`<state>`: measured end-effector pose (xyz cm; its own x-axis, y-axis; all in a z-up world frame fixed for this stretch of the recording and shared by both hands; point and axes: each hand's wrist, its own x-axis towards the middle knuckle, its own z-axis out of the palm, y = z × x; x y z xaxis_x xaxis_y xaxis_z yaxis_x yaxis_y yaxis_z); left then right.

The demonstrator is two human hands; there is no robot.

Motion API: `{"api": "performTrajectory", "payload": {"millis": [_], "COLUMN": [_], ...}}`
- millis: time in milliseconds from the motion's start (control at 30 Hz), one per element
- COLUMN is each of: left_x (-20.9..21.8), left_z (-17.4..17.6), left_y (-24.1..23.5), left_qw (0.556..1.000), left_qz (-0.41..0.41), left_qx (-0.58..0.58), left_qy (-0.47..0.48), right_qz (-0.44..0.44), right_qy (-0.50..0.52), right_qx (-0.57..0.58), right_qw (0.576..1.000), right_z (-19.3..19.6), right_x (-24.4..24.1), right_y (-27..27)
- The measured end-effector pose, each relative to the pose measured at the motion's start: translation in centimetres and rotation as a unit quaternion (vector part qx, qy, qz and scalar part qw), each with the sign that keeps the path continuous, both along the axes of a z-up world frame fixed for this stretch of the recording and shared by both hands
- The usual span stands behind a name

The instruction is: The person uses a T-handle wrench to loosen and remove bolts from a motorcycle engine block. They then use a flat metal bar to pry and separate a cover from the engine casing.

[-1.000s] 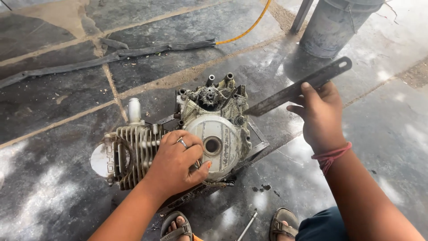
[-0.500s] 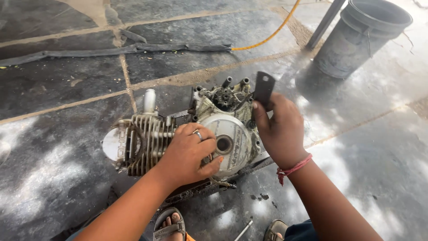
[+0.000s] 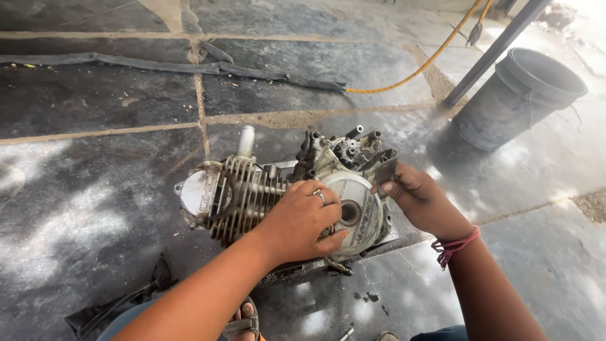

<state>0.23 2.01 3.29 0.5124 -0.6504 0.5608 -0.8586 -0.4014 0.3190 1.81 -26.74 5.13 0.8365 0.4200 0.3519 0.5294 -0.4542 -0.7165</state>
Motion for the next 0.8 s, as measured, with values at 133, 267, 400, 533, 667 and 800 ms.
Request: {"api": "performTrajectory", "payload": {"millis": [133, 267, 400, 533, 667, 800], "left_x": [-0.1, -0.2, -0.1, -0.3, -0.2, -0.2], "left_z": [-0.2, -0.3, -0.4, -0.5, -0.4, -0.4], "left_y": [0.3, 0.6, 0.8, 0.6, 0.4, 0.3], "left_qw": [1.000, 1.000, 1.000, 1.000, 1.000, 1.000], "left_qz": [-0.004, -0.012, -0.014, -0.009, -0.018, -0.006], "left_qx": [0.000, 0.000, 0.002, 0.005, 0.004, 0.004], "left_qy": [-0.003, 0.001, -0.002, -0.001, 0.001, -0.004], "right_qz": [-0.125, -0.264, -0.345, -0.373, -0.393, -0.387], "right_qy": [-0.007, -0.058, -0.160, -0.187, -0.163, -0.184], "right_qx": [0.073, 0.019, -0.113, -0.177, -0.174, -0.191], "right_qw": [0.989, 0.963, 0.918, 0.892, 0.888, 0.883], "right_z": [0.1, 2.3, 2.3, 2.4, 2.3, 2.0], "right_x": [-0.4, -2.5, -4.0, -4.7, -4.8, -4.8], "right_y": [1.2, 3.2, 3.5, 4.1, 4.7, 4.8]}}
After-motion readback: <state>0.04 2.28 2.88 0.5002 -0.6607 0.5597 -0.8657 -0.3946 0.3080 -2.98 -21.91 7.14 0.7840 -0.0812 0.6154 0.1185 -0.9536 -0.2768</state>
